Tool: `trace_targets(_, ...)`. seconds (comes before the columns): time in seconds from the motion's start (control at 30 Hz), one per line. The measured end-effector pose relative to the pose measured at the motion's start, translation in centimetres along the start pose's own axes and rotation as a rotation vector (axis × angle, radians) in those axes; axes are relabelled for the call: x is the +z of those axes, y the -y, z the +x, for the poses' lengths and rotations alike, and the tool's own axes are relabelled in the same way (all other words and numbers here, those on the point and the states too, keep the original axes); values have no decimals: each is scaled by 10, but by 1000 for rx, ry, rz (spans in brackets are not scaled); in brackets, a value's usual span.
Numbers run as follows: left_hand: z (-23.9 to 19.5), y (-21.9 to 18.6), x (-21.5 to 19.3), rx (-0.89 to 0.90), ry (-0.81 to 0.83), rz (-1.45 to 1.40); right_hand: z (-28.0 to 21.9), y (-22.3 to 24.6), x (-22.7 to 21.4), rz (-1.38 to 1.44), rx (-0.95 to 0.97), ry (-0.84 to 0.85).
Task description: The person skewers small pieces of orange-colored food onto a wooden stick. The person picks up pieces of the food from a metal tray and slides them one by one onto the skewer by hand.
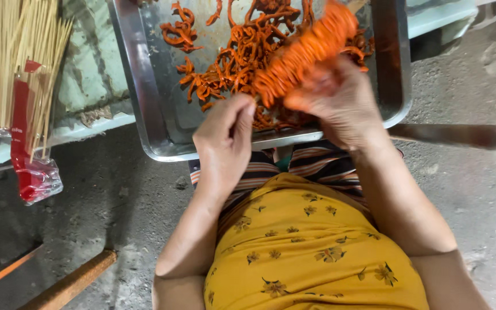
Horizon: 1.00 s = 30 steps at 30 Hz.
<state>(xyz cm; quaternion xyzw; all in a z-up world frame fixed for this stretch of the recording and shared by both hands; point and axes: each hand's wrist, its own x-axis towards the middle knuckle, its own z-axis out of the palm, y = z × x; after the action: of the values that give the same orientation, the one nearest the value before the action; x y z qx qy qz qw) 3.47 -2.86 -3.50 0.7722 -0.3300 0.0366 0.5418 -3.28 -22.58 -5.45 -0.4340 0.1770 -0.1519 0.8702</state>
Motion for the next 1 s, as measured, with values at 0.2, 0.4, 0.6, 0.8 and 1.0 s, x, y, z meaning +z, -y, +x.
trace_targets(0.2,-1,23,-2,-221,-98,-320,-13,43,-22,-530,-370,-91)
trace_targets(0.4,0,38,-3,-215,-157,-463,-22,35,-24,-1196,-445,18)
trace_targets(0.6,-3,38,-1,-205,-162,-423,-19,20,3,-1460,-579,205)
trace_targets(0.8,-4,39,0,-224,-184,-386,-10,13,9,-1632,-606,252)
trace_targets(1.0,-5,38,-1,-201,-170,-389,-10,19,-6,-1336,-514,263)
